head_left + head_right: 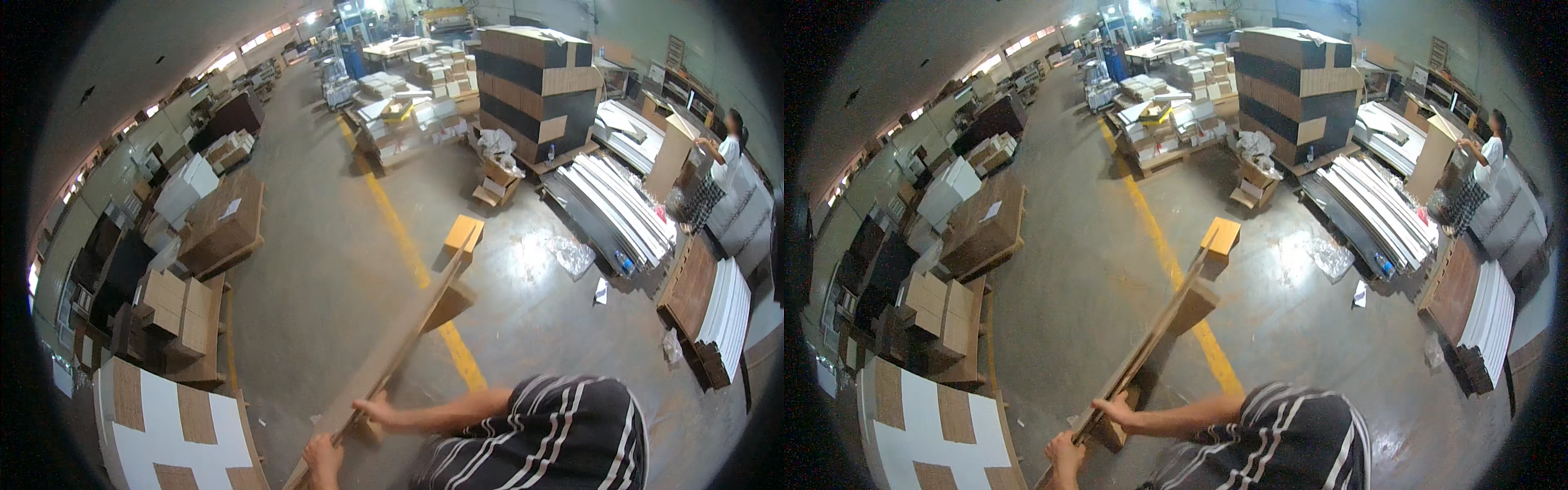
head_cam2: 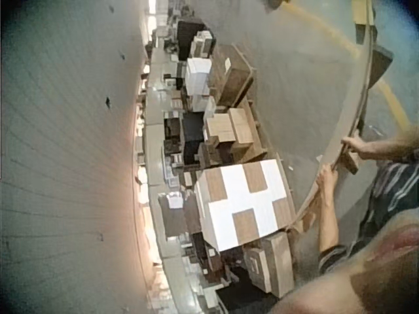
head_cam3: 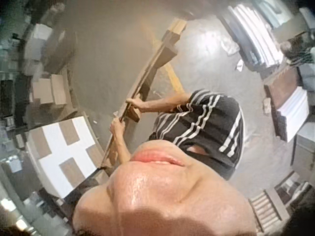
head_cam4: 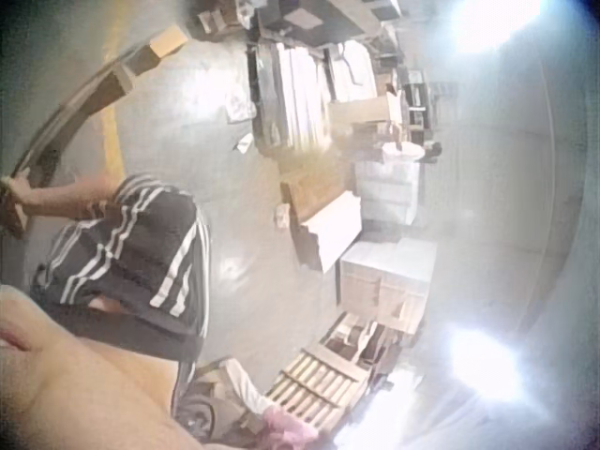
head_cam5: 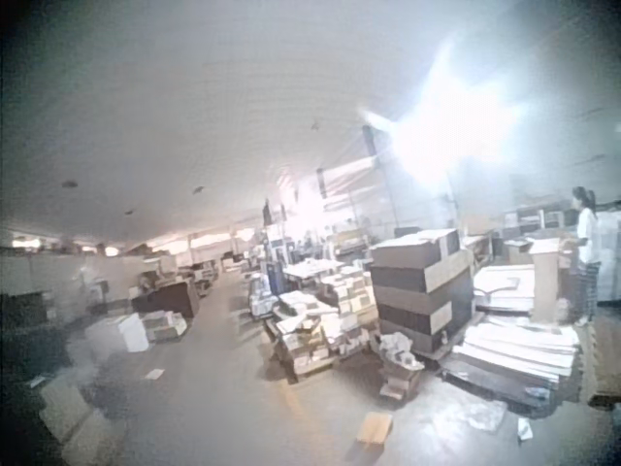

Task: The person walks through a warehouse and picks up a large flat board from the floor, then carries it to a wooden pallet and places it on top. The person repeats this process with another board.

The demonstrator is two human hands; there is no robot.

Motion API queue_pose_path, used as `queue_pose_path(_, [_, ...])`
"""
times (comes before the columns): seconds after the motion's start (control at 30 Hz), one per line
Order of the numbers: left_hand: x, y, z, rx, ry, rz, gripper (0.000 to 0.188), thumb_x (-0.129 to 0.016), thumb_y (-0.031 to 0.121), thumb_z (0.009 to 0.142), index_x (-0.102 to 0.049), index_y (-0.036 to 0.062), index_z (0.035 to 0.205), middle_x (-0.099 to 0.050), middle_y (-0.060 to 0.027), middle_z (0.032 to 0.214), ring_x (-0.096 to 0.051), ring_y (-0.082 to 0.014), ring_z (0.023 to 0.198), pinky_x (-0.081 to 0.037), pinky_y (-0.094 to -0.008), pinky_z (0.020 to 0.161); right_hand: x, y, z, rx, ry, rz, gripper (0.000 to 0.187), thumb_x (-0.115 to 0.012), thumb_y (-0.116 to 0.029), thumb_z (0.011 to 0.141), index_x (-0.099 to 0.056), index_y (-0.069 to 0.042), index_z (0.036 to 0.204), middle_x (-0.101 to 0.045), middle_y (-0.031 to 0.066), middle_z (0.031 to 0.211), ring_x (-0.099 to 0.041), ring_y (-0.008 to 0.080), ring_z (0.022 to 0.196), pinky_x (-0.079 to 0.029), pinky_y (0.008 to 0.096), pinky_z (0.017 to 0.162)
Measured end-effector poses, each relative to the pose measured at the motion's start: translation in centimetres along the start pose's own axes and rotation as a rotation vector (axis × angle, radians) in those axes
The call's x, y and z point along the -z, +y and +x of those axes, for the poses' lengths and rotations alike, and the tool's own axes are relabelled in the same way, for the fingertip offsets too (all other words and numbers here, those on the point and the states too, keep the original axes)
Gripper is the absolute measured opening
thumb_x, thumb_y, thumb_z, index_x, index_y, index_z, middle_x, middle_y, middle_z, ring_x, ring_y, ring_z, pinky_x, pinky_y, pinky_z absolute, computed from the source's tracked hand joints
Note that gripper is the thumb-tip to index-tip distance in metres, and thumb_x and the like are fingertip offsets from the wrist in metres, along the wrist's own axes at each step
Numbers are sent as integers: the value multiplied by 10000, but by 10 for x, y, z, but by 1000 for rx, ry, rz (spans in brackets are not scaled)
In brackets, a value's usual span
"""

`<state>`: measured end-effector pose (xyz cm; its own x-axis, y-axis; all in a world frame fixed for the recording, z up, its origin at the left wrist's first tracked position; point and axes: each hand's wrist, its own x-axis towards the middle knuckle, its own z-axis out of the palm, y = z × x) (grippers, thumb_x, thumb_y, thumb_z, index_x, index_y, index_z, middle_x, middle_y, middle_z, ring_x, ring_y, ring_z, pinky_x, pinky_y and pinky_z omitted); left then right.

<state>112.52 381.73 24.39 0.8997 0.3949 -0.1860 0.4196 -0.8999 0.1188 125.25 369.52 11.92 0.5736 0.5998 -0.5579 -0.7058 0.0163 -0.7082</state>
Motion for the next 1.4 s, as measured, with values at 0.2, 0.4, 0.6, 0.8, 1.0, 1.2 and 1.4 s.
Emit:
queue_pose_path(0.2, [-12, 8, 4, -23, -196, 182, 333, -652, 268, 677, -669, 157, 991, -623, -106, 907, -595, -319, 863, -464, -416, 761, 12, 26, 21, 64, 37, -8, 1200, -698, -483, 686, 124, 109, 1330, -171, 318, 1383, -295, 359, 1276, -320, 378, 1008])
queue_pose_path(0.4, [-22, 18, -2, -272, -309, 209, 346, -628, 322, 686, -656, 74, 925, -624, -160, 845, -599, -340, 817, -473, -425, 725, 15, 26, -11, 130, 200, 130, 1199, -754, -500, 640, 15, 118, 1321, -257, 314, 1330, -390, 345, 1207, -391, 398, 946])
queue_pose_path(0.6, [-40, 19, -9, -356, -286, 158, 334, -572, 322, 763, -611, 82, 992, -625, -185, 871, -587, -385, 837, -465, -486, 715, 38, 11, -54, -12, 170, 8, 948, -721, -468, 679, -223, 143, 1204, -488, 159, 922, -489, 213, 841, -430, 356, 675])
queue_pose_path(0.8, [-28, 40, -38, -438, -371, 155, 352, -540, 303, 794, -578, 9, 983, -592, -276, 905, -541, -464, 891, -433, -527, 755, 35, 24, -70, 167, 528, 188, 730, -699, -359, 651, -388, 121, 1104, -509, 194, 933, -512, 250, 809, -418, 373, 637])
queue_pose_path(1.0, [-12, 60, -70, -612, -482, 172, 346, -550, 298, 783, -583, 10, 973, -591, -272, 907, -550, -452, 882, -438, -515, 750, 33, 61, -116, 283, 641, 309, 172, -624, -182, 616, -566, -21, 629, -461, 59, 499, -441, 170, 421, -308, 319, 391])
queue_pose_path(1.2, [-37, 62, -107, -648, -501, 204, 334, -564, 295, 769, -592, 13, 945, -595, -261, 886, -558, -441, 865, -443, -506, 739, 54, 134, -92, 249, 645, 484, 122, -618, -137, 617, -561, -32, 595, -493, 69, 527, -452, 170, 434, -333, 324, 407])
queue_pose_path(1.4, [-60, 80, -159, -602, -500, 218, 323, -577, 293, 755, -601, 15, 917, -600, -250, 865, -567, -430, 848, -448, -498, 728, 72, 173, -117, 213, 583, 442, 145, -609, -171, 646, -555, -53, 581, -486, 59, 534, -436, 159, 433, -321, 332, 399])
